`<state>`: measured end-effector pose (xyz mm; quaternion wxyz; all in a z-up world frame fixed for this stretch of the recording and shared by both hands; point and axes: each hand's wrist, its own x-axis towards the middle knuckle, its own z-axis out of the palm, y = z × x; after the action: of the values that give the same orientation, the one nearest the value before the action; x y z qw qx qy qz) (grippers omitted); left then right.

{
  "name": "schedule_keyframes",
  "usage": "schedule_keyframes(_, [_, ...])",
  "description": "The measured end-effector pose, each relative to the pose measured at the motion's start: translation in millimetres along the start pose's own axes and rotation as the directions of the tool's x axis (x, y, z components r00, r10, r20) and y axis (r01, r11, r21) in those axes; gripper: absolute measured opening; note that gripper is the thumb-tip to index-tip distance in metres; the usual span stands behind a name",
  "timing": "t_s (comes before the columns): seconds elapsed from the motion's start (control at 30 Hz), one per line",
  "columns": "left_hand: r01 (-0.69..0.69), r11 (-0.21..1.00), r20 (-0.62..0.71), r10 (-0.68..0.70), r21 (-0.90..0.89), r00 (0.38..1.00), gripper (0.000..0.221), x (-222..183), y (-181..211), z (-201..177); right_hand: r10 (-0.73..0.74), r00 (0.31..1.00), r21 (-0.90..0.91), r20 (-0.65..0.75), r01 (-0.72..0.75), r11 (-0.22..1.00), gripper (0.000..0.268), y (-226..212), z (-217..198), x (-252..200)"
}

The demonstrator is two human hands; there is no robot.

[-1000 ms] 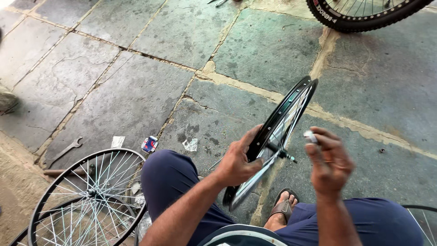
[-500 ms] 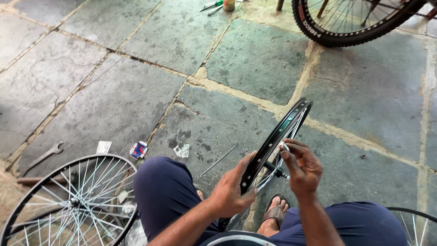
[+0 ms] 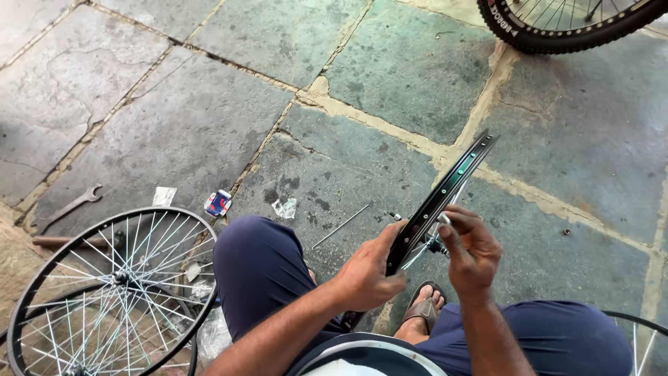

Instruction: The person holds a bicycle wheel rim and works on the spokes and nipples by hand and with a small tool. They rotate the rim while sitting on a stone floor to reach different sections of the wheel.

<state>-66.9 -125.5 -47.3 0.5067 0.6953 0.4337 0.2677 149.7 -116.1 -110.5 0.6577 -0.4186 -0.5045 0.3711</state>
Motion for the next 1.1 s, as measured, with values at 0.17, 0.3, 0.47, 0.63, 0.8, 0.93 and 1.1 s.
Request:
schedule_keyframes(0.17, [-0.336, 0.941, -0.138, 0.328, -0.031, 0.934, 0.081, -15, 0, 5, 0.0, 1.0, 0.021, -0.004, 0.0, 1.0, 0.022, -3, -5, -3])
schedule_keyframes(0.3, [-0.31, 0.947, -0.069, 0.305, -0.08, 0.95, 0.088, -24, -2, 3, -0.043, 0.998, -0.006, 0.044, 0.043, 0.999, 0.022, -10, 0, -6])
schedule_keyframes(0.47, [-0.075, 0.994, 0.031, 0.078, -0.076, 0.996, 0.096, 9, 8, -10, -0.171, 0.981, -0.092, 0.089, 0.179, 0.98, 0.026, -11, 13, -10])
schedule_keyframes(0.63, [-0.157, 0.986, -0.039, 0.155, -0.059, 0.987, 0.096, 14, 13, -10, -0.031, 0.979, -0.099, 0.203, 0.052, 0.994, 0.026, 6, 9, -11])
schedule_keyframes(0.8, [-0.116, 0.992, -0.033, 0.115, -0.05, 0.993, 0.109, 11, 3, -7, 0.21, 0.92, 0.347, 0.33, -0.325, 0.88, 0.031, 14, 11, 6])
schedule_keyframes(0.93, [-0.125, 0.982, -0.072, 0.116, -0.138, 0.991, 0.115, 10, -5, -6, 0.269, 0.898, 0.29, 0.348, -0.377, 0.88, 0.036, 0, 19, 5])
schedule_keyframes(1.1, [-0.171, 0.98, -0.108, 0.161, -0.098, 0.981, 0.121, 9, -13, -1, -0.308, 0.941, -0.521, 0.139, 0.333, 0.786, 0.031, -3, 46, 3])
